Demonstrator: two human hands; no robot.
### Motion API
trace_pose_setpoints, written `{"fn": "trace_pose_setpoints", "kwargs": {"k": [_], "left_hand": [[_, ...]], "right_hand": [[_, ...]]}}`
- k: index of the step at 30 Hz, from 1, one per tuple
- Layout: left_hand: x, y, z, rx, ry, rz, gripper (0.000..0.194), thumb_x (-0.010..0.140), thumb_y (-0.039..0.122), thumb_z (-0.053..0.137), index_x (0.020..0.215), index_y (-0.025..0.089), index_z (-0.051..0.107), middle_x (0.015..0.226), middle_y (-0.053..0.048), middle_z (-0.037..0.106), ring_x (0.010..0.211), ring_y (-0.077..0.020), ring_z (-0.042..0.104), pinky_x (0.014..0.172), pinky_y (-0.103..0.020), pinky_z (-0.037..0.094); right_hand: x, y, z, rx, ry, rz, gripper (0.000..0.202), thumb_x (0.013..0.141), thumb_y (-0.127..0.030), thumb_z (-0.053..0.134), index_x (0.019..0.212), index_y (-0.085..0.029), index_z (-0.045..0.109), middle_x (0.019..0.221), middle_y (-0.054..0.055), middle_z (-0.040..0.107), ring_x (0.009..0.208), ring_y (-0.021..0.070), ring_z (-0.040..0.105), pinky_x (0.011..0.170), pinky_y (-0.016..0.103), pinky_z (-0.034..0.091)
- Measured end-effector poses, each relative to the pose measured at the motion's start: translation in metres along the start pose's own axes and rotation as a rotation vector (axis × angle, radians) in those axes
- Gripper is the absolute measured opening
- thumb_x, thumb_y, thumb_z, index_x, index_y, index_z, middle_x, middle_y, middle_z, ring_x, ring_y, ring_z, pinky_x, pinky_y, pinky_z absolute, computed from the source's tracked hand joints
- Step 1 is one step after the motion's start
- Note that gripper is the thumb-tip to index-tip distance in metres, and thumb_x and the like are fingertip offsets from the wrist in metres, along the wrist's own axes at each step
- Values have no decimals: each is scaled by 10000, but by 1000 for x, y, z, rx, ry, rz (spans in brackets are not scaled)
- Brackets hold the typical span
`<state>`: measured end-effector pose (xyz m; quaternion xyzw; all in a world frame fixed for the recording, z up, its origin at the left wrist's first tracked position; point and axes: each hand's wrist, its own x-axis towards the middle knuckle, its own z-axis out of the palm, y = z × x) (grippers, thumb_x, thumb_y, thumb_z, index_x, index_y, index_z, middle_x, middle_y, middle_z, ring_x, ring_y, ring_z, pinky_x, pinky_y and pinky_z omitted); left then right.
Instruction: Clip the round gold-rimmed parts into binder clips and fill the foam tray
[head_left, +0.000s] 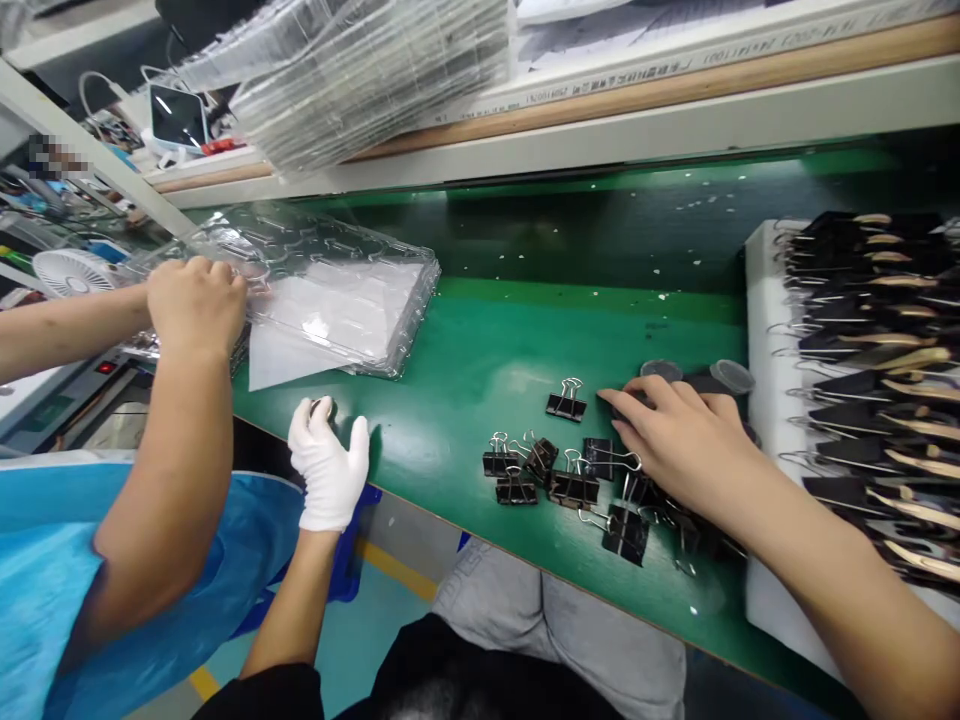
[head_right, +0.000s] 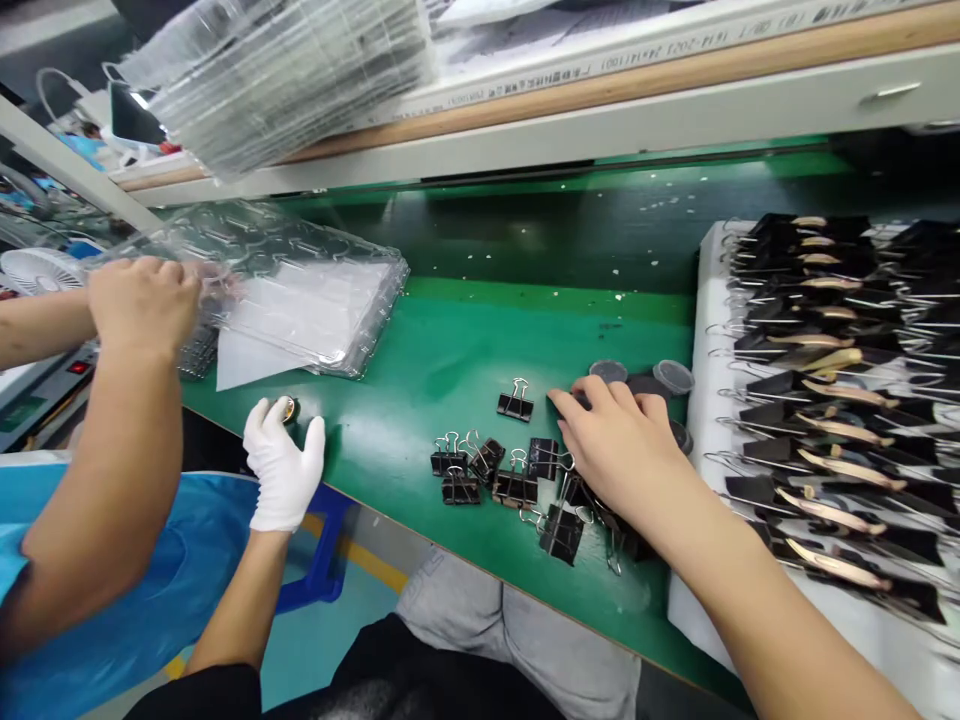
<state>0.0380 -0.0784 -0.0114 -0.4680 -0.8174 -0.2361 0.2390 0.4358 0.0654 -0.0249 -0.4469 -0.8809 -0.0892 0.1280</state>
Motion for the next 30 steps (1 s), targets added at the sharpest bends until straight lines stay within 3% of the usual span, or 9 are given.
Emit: {"fn": "trace_pose_setpoints", "kwargs": {"k": [4,8,11,16,20,22,26,30], "left_hand": [[10,-5,5,107,-104,-214,741,921,539,595,1508,105,470,1589,-288,389,1453,-482,413,1120,-685,405],[17,3,3,132,-188,-74,588,978,506,510,1435,141,572,1510,-257,519,1357,-450,520,1071,-640,457],[11,23,2,106,-213,77,511,1009,457,471,1403,160,607,1506,-214,549,1316,-417,557,1046,-579,484],[6,74,11,-79,-271,390,335,1032,374,493,1258,200,670,1413,-131,648,1311,-314,582,1102,-462,463],[23,125,32,-257,-388,607,240,1019,356,545,1135,192,676,1303,-122,708,1279,-279,608,1110,-434,452],[38,154,47,-314,-443,646,319,979,390,620,1202,165,657,1297,-137,709,1222,-299,630,1070,-446,471],[69,214,76,-433,-588,793,706,924,460,692,1511,138,465,1314,-111,716,1180,-312,650,1017,-447,493],[84,255,92,-522,-655,947,775,928,464,674,1573,144,389,1340,-82,707,1190,-281,667,988,-393,511]], "right_hand": [[1,-1,-3,15,-20,14,356,1020,-268,428,1246,-200,695,1157,154,676,951,305,577,734,407,336],[2,-2,-7,38,-27,27,384,1010,-251,428,1322,-172,638,1168,170,684,973,320,587,739,409,342],[4,-1,-12,70,-37,45,445,1007,-232,437,1423,-111,536,1135,180,695,972,315,607,738,399,338],[5,1,-15,103,-37,41,430,1002,-216,446,1413,-105,511,1096,166,716,967,302,638,737,382,334],[6,1,-16,123,-32,54,459,983,-208,494,1433,-116,481,1093,174,728,940,298,660,746,371,338],[7,2,-18,133,-44,66,497,976,-207,518,1458,-105,453,1105,191,733,926,300,675,750,372,348],[11,6,-22,153,-88,80,584,975,-221,540,1519,-83,379,1088,201,749,938,326,700,761,386,382],[12,5,-29,197,-76,101,530,1007,-274,525,1494,-95,414,1098,193,755,916,334,713,781,409,422]]}}
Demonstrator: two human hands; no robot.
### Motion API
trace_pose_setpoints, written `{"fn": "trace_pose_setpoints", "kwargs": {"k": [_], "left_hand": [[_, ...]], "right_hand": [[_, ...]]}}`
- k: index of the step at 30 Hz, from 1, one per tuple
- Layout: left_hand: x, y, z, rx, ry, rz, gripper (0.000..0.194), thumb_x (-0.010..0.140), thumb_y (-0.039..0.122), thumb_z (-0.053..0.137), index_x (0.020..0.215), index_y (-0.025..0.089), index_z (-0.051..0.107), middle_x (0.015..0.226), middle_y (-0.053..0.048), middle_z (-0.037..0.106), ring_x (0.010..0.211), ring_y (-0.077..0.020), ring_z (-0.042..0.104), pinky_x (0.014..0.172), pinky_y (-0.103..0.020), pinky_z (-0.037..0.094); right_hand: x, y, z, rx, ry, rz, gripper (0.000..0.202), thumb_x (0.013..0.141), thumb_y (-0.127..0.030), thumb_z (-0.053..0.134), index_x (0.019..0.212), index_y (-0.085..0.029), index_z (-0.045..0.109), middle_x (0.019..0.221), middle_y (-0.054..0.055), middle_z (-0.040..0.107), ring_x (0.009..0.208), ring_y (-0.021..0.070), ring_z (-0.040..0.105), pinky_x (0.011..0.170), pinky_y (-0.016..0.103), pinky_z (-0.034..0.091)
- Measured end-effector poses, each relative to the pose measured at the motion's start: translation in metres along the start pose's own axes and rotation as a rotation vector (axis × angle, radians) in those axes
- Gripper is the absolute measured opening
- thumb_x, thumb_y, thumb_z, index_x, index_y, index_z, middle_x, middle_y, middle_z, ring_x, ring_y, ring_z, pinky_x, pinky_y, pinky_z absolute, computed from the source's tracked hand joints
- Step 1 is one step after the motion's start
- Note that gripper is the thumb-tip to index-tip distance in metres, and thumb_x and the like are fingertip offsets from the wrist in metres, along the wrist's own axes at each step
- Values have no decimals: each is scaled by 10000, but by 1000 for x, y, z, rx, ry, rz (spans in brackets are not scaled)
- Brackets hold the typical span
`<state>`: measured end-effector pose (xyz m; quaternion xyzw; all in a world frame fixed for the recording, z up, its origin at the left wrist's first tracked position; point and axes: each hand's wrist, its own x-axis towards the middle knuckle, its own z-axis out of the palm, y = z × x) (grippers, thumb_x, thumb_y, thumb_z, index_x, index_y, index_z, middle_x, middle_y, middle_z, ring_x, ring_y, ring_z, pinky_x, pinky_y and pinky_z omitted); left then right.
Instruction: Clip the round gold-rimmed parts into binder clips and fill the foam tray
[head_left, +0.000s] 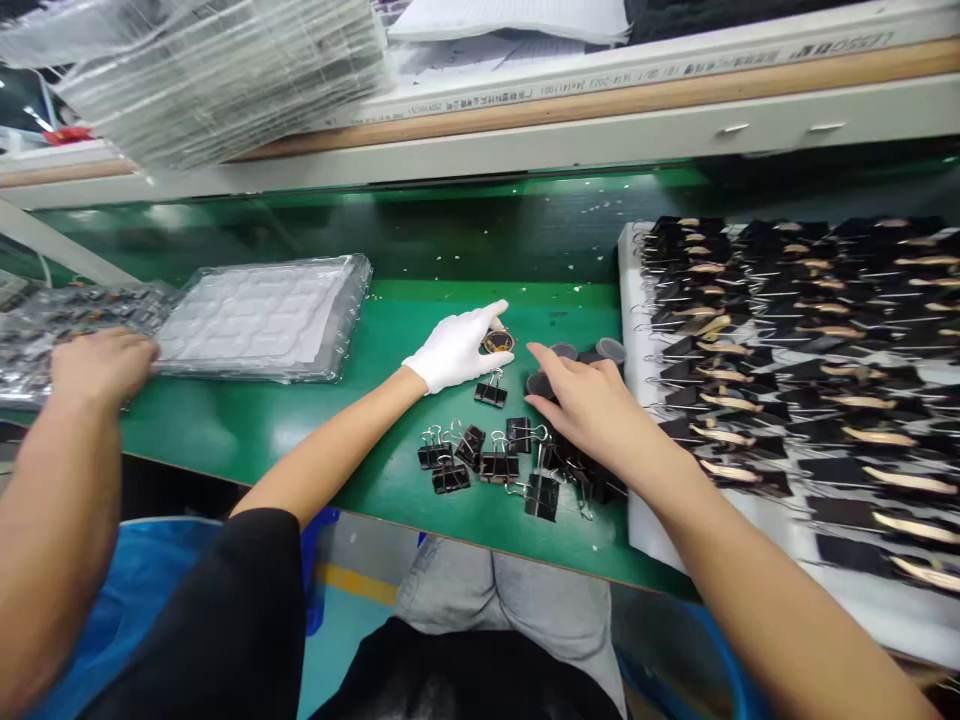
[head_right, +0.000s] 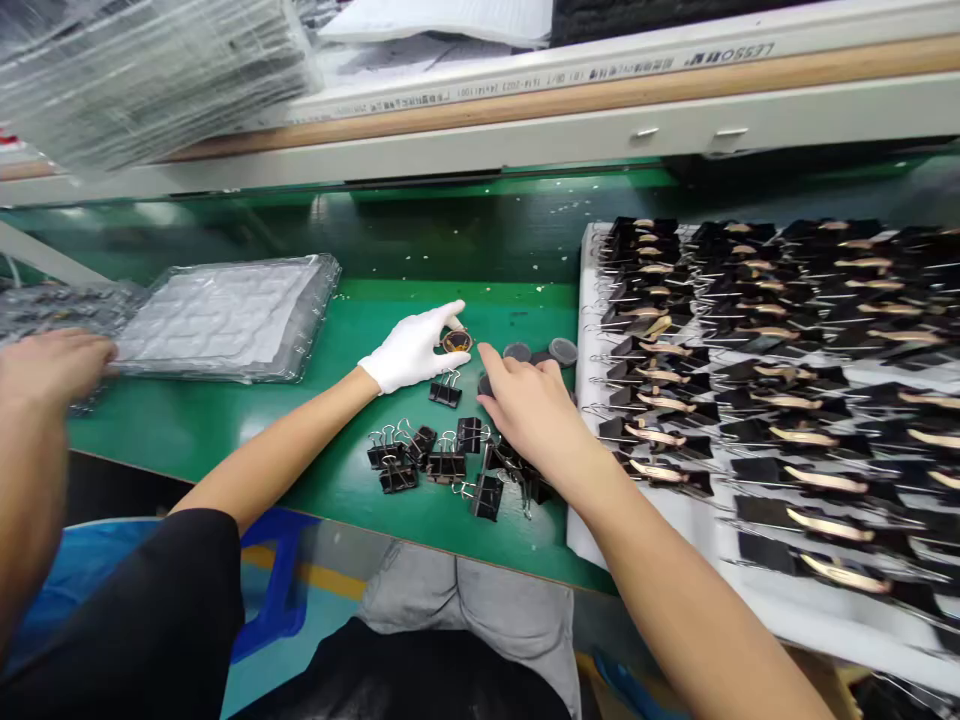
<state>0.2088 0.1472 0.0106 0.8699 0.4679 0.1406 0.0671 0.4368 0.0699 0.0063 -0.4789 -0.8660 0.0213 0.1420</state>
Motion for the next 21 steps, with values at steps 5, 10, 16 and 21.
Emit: {"fn": "trace_pose_setpoints", "kwargs": {"k": [5,10,16,21], "left_hand": [[8,4,3,25,-40,94,777,954,480,625,1602,152,349,1452,-115,643,1290,-295,629,1030,-413,501],[4,4,4,56,-34,63,809,952,515,614,1612,148,325,1482,-144,617,1316,-310,613,1041,-427,493],[7,3,5,77,-25,72,756,966,471,584,1595,122,353,1396,-147,667,1242,-315,646,980,-414,499],[7,2,4,52,-30,91,720,954,401,577,1580,109,375,1372,-147,677,1197,-311,664,936,-404,499]], "right_hand": [[0,-4,-9,125,115,85,335,1044,-312,486,1336,-154,532,1104,161,750,963,330,711,811,429,474],[12,1,-20,150,143,116,217,975,-244,583,1185,-192,594,1093,140,725,985,316,676,832,429,493],[50,-11,-25,27,-47,157,205,923,-114,617,1114,-156,676,1151,155,676,985,301,673,801,390,489],[59,-17,-5,89,-28,138,264,965,-100,536,1122,-164,738,1247,137,688,1028,275,688,823,380,517]]}}
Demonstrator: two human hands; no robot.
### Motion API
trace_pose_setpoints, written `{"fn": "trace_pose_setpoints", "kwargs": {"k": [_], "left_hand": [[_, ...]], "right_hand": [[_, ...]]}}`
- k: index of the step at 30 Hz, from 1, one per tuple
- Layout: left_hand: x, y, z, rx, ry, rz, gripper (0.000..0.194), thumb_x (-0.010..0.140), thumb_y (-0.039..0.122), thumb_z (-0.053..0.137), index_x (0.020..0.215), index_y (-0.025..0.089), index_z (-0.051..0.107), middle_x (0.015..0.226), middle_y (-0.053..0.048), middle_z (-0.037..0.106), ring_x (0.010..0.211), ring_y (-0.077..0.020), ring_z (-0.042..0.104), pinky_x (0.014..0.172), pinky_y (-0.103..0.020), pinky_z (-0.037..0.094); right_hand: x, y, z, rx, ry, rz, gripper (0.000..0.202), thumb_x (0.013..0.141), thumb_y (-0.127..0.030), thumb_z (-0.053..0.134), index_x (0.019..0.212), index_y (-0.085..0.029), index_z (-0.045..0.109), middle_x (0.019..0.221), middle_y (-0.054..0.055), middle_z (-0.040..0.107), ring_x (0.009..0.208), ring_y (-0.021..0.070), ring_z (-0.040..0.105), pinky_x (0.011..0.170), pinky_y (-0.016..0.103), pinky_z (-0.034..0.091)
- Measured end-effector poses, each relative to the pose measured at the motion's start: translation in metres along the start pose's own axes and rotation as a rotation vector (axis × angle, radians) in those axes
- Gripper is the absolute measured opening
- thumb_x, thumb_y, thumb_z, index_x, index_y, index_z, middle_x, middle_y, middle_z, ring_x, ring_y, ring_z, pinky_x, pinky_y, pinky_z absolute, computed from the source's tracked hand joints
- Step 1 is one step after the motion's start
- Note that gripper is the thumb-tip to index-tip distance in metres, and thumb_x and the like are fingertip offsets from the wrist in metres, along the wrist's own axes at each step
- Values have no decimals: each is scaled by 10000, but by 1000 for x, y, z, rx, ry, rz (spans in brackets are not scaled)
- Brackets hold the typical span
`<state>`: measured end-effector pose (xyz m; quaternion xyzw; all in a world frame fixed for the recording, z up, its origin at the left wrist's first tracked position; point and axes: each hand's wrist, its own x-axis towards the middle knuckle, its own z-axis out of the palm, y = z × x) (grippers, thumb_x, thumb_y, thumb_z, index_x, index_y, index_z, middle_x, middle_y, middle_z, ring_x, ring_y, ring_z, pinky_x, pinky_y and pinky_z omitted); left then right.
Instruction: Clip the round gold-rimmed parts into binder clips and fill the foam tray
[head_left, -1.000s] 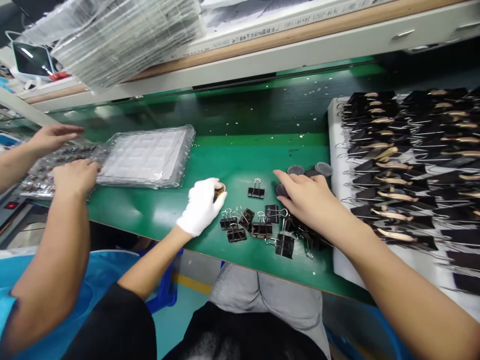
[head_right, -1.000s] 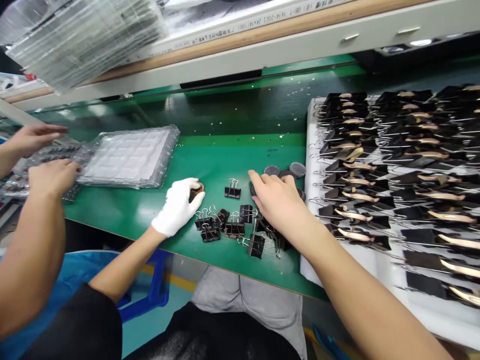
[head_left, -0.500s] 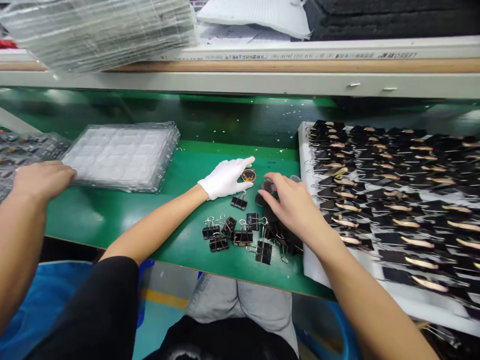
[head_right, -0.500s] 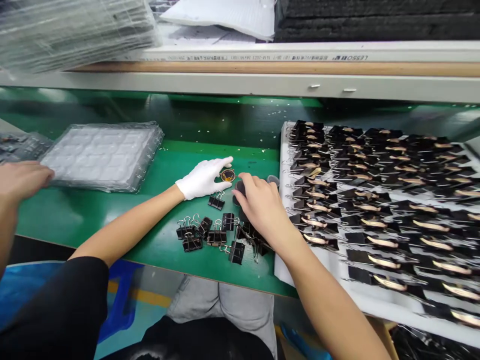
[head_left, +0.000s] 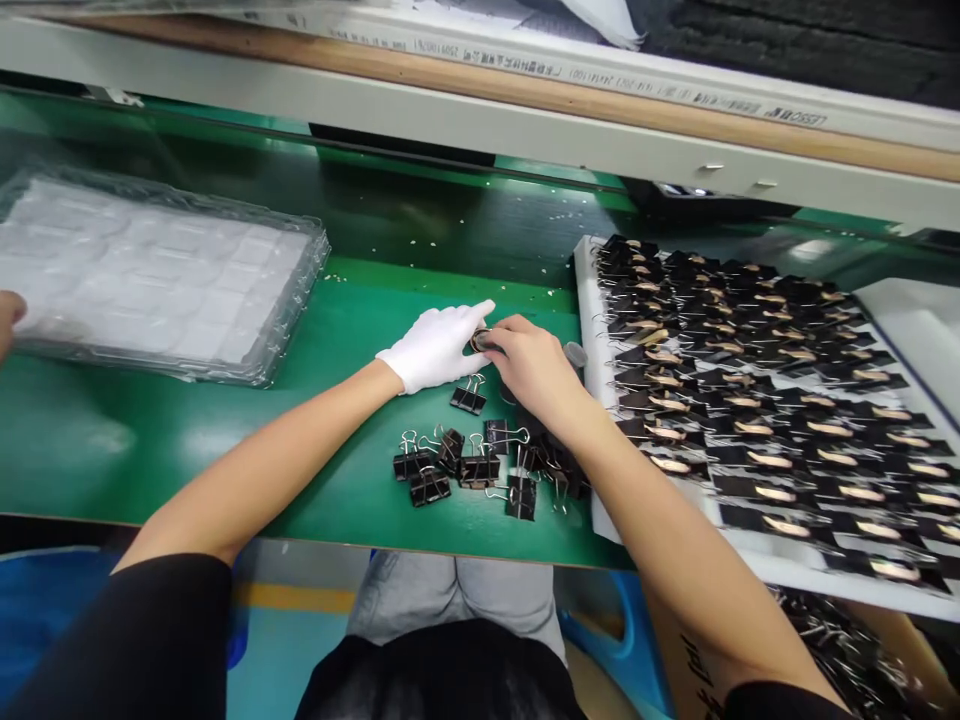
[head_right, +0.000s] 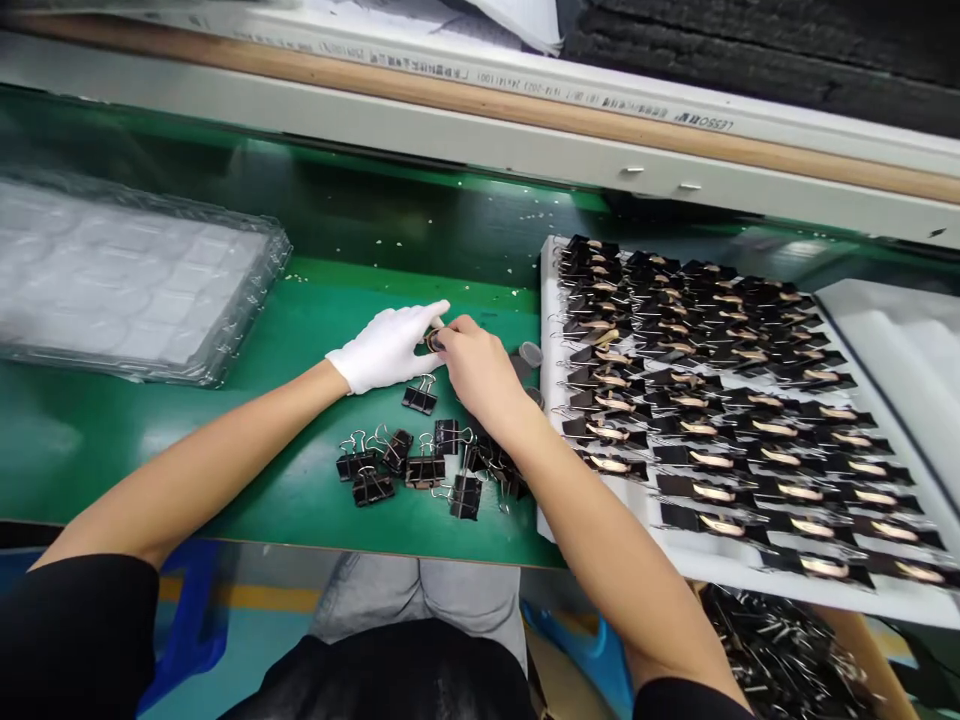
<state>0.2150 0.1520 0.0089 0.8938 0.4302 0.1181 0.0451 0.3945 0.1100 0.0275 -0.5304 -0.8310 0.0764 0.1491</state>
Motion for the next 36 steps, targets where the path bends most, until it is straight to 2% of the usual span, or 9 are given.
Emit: {"fn": "trace_pose_setpoints", "kwargs": {"k": [3,6,13,17,21,26,30,33,36], "left_hand": [[0,0,0,-20,-6,-3,706,956,408,568,1575,124,379,1372,-138,678,1201,-305,660,939,-400,490],[1,0,0,-38,-19,2,707,961,432,567,1572,133,374,1362,-140,682,1206,-304,651,946,-399,477],[-2,6,0,24,24,-85,701,978,520,535,1549,129,425,1334,-174,671,1208,-351,623,954,-441,439],[-4,11,0,90,29,-173,595,974,510,527,1471,183,536,1337,-170,641,1198,-368,605,943,-462,428],[-4,13,0,95,9,-193,496,960,515,534,1352,227,631,1302,-146,634,1187,-370,593,933,-462,429],[-3,11,0,74,12,-232,621,957,483,537,1502,189,498,1378,-174,605,1234,-378,575,976,-476,431],[-3,11,0,51,28,-239,642,960,495,541,1514,180,460,1358,-176,620,1233,-382,580,983,-482,439],[-3,12,0,22,63,-263,560,946,453,569,1433,183,507,1352,-160,609,1216,-354,586,982,-465,446],[-3,14,0,17,68,-252,374,930,422,593,1218,185,619,1305,-152,606,1182,-346,583,958,-468,444]], "right_hand": [[-9,3,5,-22,-6,-24,410,968,-69,437,1246,-167,722,1349,146,672,1101,288,678,827,396,528],[-18,2,1,-114,-65,20,510,952,-34,368,1357,-122,665,1326,179,683,1078,302,681,805,412,518],[-23,-5,-2,-261,-88,61,571,959,-93,385,1491,-182,572,1348,205,644,1082,340,623,781,430,447],[-24,-5,-1,-240,-118,59,584,974,-87,346,1516,-165,551,1358,209,634,1106,347,601,818,451,431],[-23,-2,1,-202,-102,67,606,960,-83,367,1518,-223,555,1347,212,612,1114,353,575,837,466,414],[-25,-3,3,-227,-101,55,647,940,-65,385,1555,-230,499,1325,215,620,1142,378,565,898,503,391],[-28,-9,-4,-190,9,6,500,954,-68,363,1353,-165,648,1225,190,693,1073,342,602,928,484,373],[-28,-14,-9,-94,61,-29,318,1021,-232,418,1150,-196,707,1098,146,734,990,311,626,865,429,368],[-28,-18,-9,-19,-3,-75,249,1016,-381,530,1001,-203,704,982,104,746,898,274,638,793,377,347]]}}
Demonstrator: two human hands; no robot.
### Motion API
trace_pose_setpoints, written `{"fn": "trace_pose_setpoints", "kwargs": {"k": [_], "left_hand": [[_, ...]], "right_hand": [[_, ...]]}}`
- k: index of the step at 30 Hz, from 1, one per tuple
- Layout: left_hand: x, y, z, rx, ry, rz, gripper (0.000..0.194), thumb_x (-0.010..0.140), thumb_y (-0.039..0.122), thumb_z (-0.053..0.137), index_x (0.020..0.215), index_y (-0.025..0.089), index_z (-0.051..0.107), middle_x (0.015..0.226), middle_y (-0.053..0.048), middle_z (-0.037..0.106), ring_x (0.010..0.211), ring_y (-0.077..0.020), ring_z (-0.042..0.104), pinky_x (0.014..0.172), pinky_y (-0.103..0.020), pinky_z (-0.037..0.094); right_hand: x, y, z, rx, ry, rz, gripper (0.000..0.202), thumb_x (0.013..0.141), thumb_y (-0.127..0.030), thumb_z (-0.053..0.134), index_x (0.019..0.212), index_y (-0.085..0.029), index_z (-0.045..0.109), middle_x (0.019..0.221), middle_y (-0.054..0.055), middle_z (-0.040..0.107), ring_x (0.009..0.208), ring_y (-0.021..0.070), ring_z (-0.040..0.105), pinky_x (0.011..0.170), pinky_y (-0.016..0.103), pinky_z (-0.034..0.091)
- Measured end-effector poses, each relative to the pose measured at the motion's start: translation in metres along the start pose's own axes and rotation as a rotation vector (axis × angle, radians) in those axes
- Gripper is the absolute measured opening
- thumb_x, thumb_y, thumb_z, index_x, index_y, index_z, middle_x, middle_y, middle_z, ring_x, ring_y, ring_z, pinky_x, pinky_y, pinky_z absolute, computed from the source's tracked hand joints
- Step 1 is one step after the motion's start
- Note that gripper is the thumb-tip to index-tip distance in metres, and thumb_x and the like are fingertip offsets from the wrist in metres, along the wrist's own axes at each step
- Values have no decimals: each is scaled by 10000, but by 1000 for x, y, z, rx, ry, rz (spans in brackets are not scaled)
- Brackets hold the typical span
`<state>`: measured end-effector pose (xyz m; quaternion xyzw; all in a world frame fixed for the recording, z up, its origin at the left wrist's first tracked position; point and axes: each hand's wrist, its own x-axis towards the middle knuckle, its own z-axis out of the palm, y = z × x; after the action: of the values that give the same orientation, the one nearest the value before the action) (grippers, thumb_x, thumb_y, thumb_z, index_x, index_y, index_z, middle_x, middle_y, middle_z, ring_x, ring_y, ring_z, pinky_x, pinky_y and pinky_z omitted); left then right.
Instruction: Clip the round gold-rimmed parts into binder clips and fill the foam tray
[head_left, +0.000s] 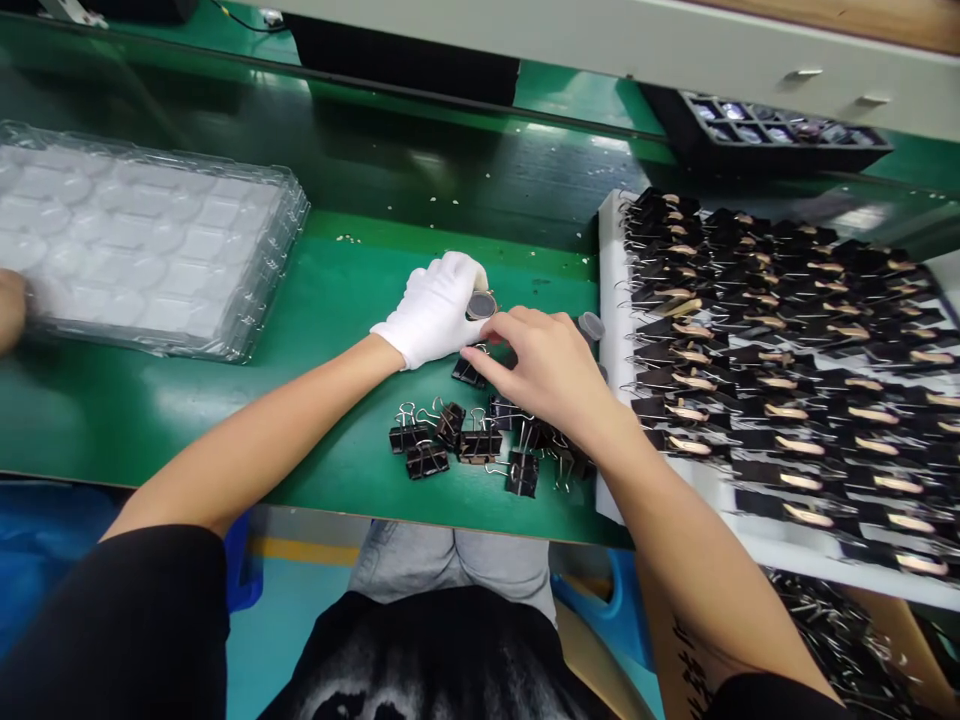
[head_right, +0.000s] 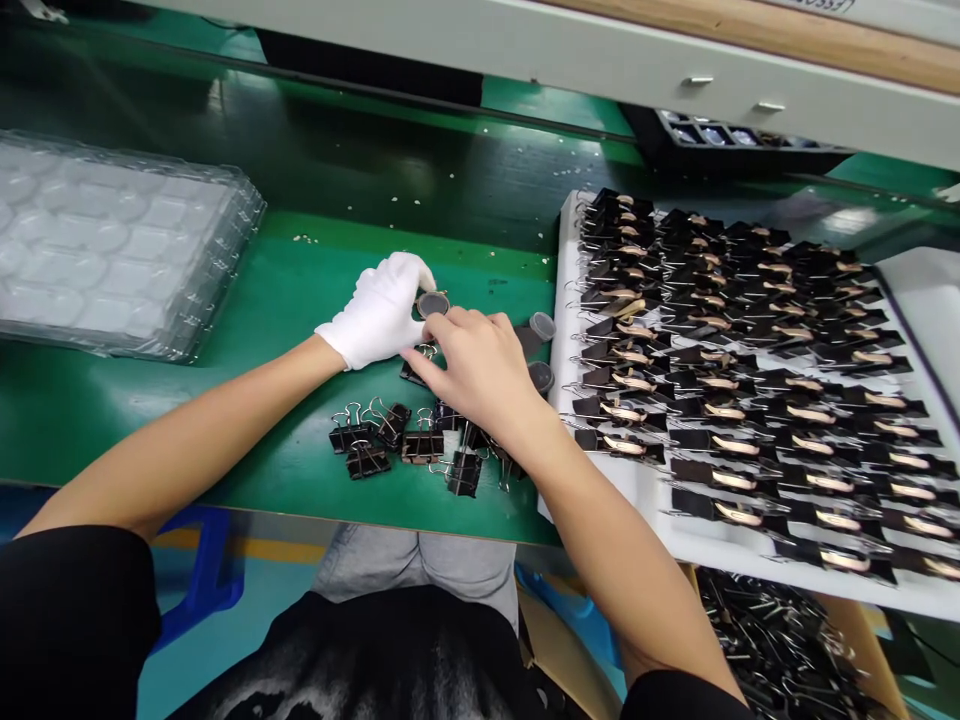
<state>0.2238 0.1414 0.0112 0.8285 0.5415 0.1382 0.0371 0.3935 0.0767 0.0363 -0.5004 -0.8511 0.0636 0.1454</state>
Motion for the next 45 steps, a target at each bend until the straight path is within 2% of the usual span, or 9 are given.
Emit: {"fn": "trace_pose_setpoints", "kwargs": {"k": [3,7,14,17,21,24,28,37,45], "left_hand": [[-1,1,-2,14,-31,32,282,945,432,581,1079,197,657,1221,-144,633,1171,-364,568,956,-502,423],[1,-4,-4,31,-2,-3,260,967,415,557,1070,198,658,1158,-139,666,1150,-362,575,961,-521,412],[9,-19,0,-21,96,-146,300,946,383,611,1156,169,609,1139,-133,695,1101,-349,608,958,-498,433],[10,-23,1,-64,83,-143,328,934,365,634,1190,164,594,1172,-131,695,1103,-344,611,962,-486,440],[9,-26,-2,-85,69,-122,426,922,373,656,1280,159,569,1259,-146,682,1149,-347,607,995,-488,437],[10,-29,-4,-84,55,-114,513,906,386,672,1347,156,545,1296,-158,676,1170,-355,608,1007,-487,438],[11,-33,-5,-84,47,-74,567,892,406,671,1379,150,535,1288,-151,688,1175,-367,612,995,-474,442],[4,-23,-7,-82,-39,8,698,862,391,693,1462,146,433,1190,-123,732,1135,-342,650,998,-429,448],[6,-14,-5,-88,-75,-1,719,861,362,734,1476,162,419,1286,-136,702,1219,-335,627,1060,-452,455]], "right_hand": [[0,-1,2,-40,-44,14,221,1006,-332,555,883,-201,682,898,81,748,839,248,640,781,366,321],[9,1,1,-227,10,154,249,1006,-314,524,865,-181,680,849,110,746,836,280,654,797,399,319],[63,27,-2,-376,-22,276,275,984,-350,545,933,-150,726,867,182,722,888,346,645,879,524,383],[91,37,1,-312,17,366,327,945,-443,615,1103,-174,713,1101,223,689,1048,403,598,910,569,401],[124,41,15,-147,224,471,453,1057,-451,343,1413,-239,526,1369,233,549,1234,401,514,945,561,417],[139,45,32,-68,238,518,484,1070,-429,257,1449,-236,488,1420,233,523,1338,398,450,1024,603,372],[142,55,49,4,197,526,487,1068,-426,243,1436,-251,510,1496,210,494,1437,366,375,1094,610,321],[148,79,69,46,199,670,495,1079,-400,172,1403,-274,524,1481,200,503,1423,363,382,1068,614,336],[151,86,77,19,217,610,524,1088,-417,150,1407,-254,532,1475,211,480,1434,382,333,1054,643,294]]}}
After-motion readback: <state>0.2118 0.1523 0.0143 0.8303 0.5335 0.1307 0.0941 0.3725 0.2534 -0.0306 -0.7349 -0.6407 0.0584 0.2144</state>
